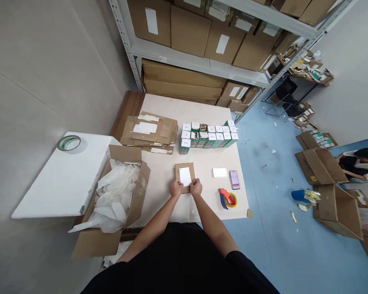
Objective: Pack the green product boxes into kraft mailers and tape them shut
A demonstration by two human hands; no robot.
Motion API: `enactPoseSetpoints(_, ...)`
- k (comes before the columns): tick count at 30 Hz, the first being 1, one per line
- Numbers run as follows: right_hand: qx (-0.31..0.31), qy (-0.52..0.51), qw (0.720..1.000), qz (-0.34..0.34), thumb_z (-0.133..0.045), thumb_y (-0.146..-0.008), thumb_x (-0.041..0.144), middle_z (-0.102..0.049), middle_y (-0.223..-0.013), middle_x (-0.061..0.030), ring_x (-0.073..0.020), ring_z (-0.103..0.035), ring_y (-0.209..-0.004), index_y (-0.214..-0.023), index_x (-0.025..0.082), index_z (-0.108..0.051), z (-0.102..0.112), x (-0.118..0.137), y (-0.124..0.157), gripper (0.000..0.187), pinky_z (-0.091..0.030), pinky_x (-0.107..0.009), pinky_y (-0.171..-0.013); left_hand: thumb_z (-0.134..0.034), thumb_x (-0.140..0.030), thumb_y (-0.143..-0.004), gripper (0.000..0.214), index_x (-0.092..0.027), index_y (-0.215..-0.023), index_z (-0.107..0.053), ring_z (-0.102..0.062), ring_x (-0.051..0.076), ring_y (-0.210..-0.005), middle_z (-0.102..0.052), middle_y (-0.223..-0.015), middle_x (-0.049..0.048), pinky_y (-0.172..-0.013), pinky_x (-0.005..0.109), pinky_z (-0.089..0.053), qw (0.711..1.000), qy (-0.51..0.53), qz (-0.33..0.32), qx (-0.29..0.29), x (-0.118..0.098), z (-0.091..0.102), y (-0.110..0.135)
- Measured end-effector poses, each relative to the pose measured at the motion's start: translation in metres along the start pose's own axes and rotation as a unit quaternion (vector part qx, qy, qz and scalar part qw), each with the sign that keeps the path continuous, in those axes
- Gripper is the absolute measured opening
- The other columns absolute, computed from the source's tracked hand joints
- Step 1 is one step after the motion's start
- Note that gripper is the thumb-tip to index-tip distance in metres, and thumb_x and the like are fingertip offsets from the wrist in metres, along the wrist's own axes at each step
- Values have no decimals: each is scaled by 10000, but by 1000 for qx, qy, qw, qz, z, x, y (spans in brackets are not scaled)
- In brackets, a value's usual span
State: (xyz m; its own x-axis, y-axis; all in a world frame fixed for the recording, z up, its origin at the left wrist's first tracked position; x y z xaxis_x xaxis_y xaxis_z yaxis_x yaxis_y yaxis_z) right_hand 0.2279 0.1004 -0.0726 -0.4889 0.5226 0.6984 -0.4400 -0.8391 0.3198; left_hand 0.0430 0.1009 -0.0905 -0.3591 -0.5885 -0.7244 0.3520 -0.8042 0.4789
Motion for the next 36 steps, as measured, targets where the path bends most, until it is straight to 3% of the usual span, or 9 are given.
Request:
enactPoseSetpoints(7,3,62,998,15,-633,-750,215,-645,-777,8,-201,-588,-722,-857,272,-571,4,-1,0,137,-418,-296,-676,-718,-208,-743,118,-242,-722,-606,-667,279,-848,-669,-734,59,-762,356,-483,997,-52,-58,30,-7,7,-7)
enactPoseSetpoints(9,-12,77,996,35,-628,-784,265,-681,-900,-33,-227,-622,-846,-939,261,-614,8,-1,1,156,-451,-310,-743,-678,-206,-813,33,-232,-833,-683,-664,302,-1008,-719,-908,108,-865,392,-501,984,-92,-137,60,-24,5,-8)
enactPoseSetpoints(11,-24,80,995,51,-601,-821,311,-700,-1053,-81,-261,-628,-1016,-1032,237,-648,12,-4,3,228,-476,-335,-844,-627,-200,-872,193,-233,-1032,-729,-584,320,-1243,-703,-1189,139,-1016,424,-468,963,-125,-220,94,-41,-1,-7)
enactPoseSetpoints(16,32,-3,999,26,-576,-874,379,-682,-1306,-127,-294,-609,-1231,-1308,189,-622,8,-20,11,476,-468,-381,-1029,-682,-348,-880,690,-279,-1536,-477,-66,374,-1594,-247,-1716,90,-1227,580,-247,927,-224,-237,186,-43,-21,-18)
enactPoseSetpoints(21,70,-84,993,46,-547,-917,452,-610,-1462,-83,-263,-565,-1342,-1412,238,-567,3,-21,25,540,-430,-389,-1127,-630,-441,-920,812,-301,-1641,-284,51,350,-1605,-83,-1755,61,-1223,590,-245,907,-268,-237,224,-28,-22,-24)
enactPoseSetpoints(25,85,-144,985,50,-537,-933,498,-594,-1486,-95,-253,-552,-1370,-1433,238,-546,4,-13,38,563,-448,-389,-1113,-644,-388,-886,843,-298,-1646,-291,5,360,-1606,-93,-1754,34,-1227,541,-274,912,-245,-237,227,-20,-3,-31)
enactPoseSetpoints(28,132,-188,971,67,-528,-943,506,-715,-1312,-94,-257,-621,-1262,-1304,236,-639,5,1,41,465,-476,-402,-1064,-663,-303,-850,803,-319,-1605,-392,-100,371,-1599,-161,-1743,17,-1225,524,-298,941,-217,-175,195,0,26,-44)
enactPoseSetpoints(32,145,-186,968,87,-571,-902,467,-732,-1261,-82,-263,-647,-1173,-1218,241,-689,2,16,30,406,-497,-403,-1018,-611,-320,-905,526,-237,-1424,-624,-365,352,-1518,-430,-1634,94,-1181,477,-384,987,-99,-74,103,41,68,-47)
enactPoseSetpoints(36,110,-116,987,-16,-693,-778,444,-631,-1414,-130,-294,-634,-1213,-1357,227,-619,-21,5,21,623,-517,-394,-981,-555,-485,-972,446,-240,-1322,-684,-636,287,-1285,-688,-1374,107,-1067,390,-488,995,55,-66,46,63,82,-25)
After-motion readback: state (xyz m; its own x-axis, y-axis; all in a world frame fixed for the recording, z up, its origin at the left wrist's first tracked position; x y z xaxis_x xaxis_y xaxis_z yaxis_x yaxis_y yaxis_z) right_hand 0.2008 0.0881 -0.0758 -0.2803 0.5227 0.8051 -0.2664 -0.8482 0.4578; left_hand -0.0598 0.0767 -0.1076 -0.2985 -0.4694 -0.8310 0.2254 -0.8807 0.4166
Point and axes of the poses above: each hand's wrist, its own y-axis away from the middle knuckle, its own z-axis out of the back of the hand, x = y × z, the point moved 7 cm from there along -y, towards the middle knuckle
